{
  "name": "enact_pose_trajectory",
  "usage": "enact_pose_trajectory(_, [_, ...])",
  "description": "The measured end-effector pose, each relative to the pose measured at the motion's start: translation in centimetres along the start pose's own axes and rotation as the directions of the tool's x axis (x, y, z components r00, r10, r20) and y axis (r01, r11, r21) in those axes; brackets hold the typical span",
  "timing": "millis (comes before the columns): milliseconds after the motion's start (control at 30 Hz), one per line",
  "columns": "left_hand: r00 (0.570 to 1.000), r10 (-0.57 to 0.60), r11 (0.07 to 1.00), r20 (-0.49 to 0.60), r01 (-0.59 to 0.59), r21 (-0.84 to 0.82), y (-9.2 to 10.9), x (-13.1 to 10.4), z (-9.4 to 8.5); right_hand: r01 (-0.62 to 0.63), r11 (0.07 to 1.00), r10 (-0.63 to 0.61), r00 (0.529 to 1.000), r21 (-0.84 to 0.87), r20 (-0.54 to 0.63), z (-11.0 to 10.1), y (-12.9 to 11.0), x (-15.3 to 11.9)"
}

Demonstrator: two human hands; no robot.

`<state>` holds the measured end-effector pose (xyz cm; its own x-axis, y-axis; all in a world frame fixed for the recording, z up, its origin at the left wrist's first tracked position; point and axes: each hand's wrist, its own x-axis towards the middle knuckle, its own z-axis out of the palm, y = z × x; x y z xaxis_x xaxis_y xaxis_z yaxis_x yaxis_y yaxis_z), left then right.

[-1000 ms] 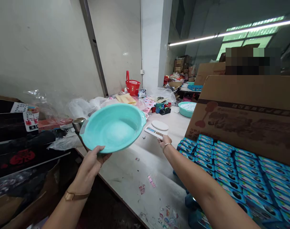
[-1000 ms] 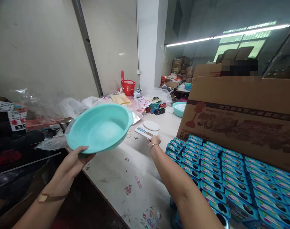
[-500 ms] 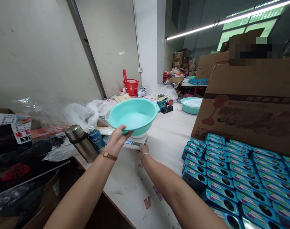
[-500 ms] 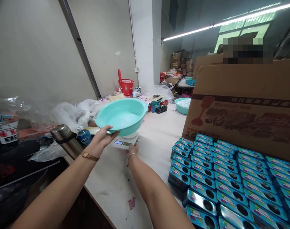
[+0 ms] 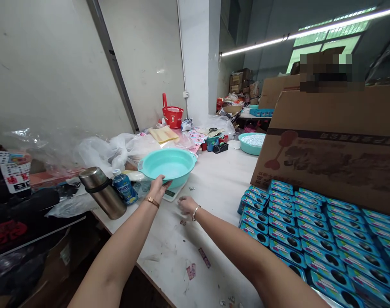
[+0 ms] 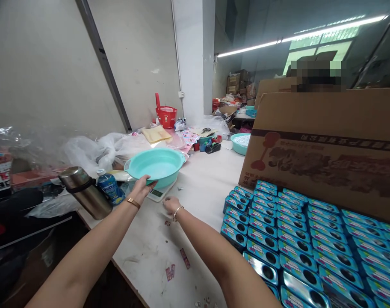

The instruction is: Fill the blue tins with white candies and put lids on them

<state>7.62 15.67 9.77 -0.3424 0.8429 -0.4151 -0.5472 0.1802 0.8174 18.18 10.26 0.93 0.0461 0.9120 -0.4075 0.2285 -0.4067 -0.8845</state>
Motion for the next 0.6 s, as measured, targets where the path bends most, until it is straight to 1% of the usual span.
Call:
enact_pose_trajectory(167, [1.0,-0.02,1.0,0.002,0.02,0.007,0.0,0.8,1.4,0.027,0.992,-0.018,0.997,-0.123,0.074,-2.4,-0.2,-3.7])
enact_pose_trajectory(233, [0.999,-0.034,0.999,0.015,0.034,0.013,-0.1,0.5,2.0,0.061,0.966,-0.035,0.994,-0.25,0.107,-3.2,-0.1,-5.0])
enact_pose_trajectory(267, [0.999,-0.043,0.999,0.027,0.043,0.014,-0.2,0.3,2.3,0.101,0.933,-0.061,0.99,-0.344,0.125,-3.6,-0.1,-5.6])
enact_pose_trajectory(300, [0.998,-0.055,0.998,0.043,0.055,0.016,-0.4,-0.1,2.5,0.153,0.88,-0.095,0.984,-0.45,0.149,-3.9,-0.2,-6.2])
enact_pose_trajectory(333, [0.995,-0.07,0.998,0.064,0.069,0.016,-0.7,-0.6,2.8,0.211,0.807,-0.13,0.975,-0.552,0.181,-4.1,-0.2,-6.8])
enact_pose_trajectory(400, [0.988,-0.104,0.995,0.115,0.103,0.015,-1.4,-1.7,3.2,0.313,0.65,-0.18,0.949,-0.693,0.26,-4.3,-0.3,-8.1])
enact_pose_trajectory(467, [0.977,-0.14,0.99,0.161,0.139,0.016,-2.4,-2.9,3.5,0.379,0.524,-0.19,0.925,-0.763,0.329,-4.3,-0.4,-9.4])
enact_pose_trajectory(600, [0.963,-0.185,0.983,0.194,0.185,0.017,-4.4,-4.6,4.3,0.457,0.331,-0.223,0.888,-0.826,0.402,-4.6,-0.6,-12.4])
